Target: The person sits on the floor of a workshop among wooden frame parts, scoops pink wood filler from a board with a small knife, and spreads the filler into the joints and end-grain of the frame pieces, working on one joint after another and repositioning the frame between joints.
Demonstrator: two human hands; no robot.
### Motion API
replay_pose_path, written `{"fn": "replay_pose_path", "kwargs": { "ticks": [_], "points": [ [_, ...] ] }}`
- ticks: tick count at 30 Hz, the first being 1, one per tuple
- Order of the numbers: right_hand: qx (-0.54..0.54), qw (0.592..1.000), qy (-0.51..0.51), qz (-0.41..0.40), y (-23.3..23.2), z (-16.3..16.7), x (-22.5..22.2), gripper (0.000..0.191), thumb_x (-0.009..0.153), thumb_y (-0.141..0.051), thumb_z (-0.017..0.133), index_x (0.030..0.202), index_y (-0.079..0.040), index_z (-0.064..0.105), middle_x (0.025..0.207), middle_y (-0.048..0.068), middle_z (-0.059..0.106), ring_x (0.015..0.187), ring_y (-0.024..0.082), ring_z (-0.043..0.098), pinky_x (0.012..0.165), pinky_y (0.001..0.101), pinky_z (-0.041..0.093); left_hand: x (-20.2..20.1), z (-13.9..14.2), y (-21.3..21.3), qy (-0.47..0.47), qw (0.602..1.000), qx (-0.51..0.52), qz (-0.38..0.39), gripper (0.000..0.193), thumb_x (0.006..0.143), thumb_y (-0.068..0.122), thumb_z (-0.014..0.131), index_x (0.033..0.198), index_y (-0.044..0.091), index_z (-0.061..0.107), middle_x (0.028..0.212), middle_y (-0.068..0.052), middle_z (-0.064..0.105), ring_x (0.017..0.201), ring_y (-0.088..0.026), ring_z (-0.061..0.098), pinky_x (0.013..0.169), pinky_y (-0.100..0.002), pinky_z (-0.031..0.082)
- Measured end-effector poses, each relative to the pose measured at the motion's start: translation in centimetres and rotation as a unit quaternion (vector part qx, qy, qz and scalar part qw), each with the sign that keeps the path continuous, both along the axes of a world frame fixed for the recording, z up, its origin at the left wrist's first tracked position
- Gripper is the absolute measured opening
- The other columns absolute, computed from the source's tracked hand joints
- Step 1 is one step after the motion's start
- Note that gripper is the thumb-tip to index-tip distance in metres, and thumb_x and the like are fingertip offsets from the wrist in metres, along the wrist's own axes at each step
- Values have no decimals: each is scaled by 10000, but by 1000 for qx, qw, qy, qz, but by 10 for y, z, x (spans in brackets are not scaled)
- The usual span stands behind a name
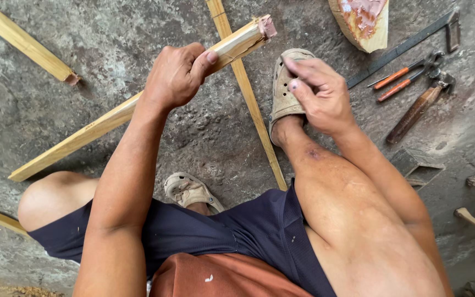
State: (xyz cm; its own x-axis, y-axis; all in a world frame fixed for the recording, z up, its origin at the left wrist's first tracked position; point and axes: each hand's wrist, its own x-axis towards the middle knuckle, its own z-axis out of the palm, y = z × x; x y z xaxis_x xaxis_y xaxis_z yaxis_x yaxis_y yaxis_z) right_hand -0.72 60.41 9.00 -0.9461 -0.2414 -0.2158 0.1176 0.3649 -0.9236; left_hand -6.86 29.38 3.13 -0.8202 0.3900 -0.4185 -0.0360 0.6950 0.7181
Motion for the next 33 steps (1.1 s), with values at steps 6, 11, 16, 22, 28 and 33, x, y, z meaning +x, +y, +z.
{"fn": "replay_pose_path", "kwargs": {
  "ticks": [6,11,16,22,28,33],
  "points": [
    [-146,972,-179,-37,9,-3,6,357,1073,-10,590,1422,-45,654,1229,40,664,765,54,534,642,197,461,-6,4,-1,-21,999,22,22,585,1100,522,451,793,76,672,592,-107,644,537,-262,649,563,-428,513],
    [-148,974,-160,-68,7,-9,11,367,1084,-10,595,1447,-49,624,1265,32,637,794,51,549,672,202,494,-9,6,-7,2,999,31,23,577,1109,506,478,810,46,661,619,-135,638,560,-291,651,584,-446,511],
    [-157,967,-194,-43,5,-17,13,403,1050,2,597,1449,-50,605,1264,45,630,792,63,569,655,208,504,-8,5,-3,18,1000,15,18,570,1108,499,505,792,51,659,601,-139,625,554,-316,647,584,-470,513],
    [-250,922,-252,-155,28,-22,24,373,1074,20,548,1441,9,610,1213,93,678,801,91,594,645,226,500,-1,-3,-4,52,998,-34,30,388,1084,432,594,1073,65,720,846,-136,683,746,-290,661,687,-467,510],
    [-176,939,-216,-202,39,-24,26,363,1074,8,550,1431,20,612,1172,103,696,779,98,605,619,233,505,19,-24,-2,153,987,-47,21,563,954,238,821,1400,-17,591,1036,-105,515,947,-260,532,835,-416,512],
    [-126,968,-169,-134,31,-15,18,366,1074,31,544,1430,11,624,1225,89,665,809,89,602,655,230,512,31,-33,8,209,976,-65,17,353,817,58,789,1127,40,622,1054,-111,502,978,-269,536,836,-418,528]
  ]
}}
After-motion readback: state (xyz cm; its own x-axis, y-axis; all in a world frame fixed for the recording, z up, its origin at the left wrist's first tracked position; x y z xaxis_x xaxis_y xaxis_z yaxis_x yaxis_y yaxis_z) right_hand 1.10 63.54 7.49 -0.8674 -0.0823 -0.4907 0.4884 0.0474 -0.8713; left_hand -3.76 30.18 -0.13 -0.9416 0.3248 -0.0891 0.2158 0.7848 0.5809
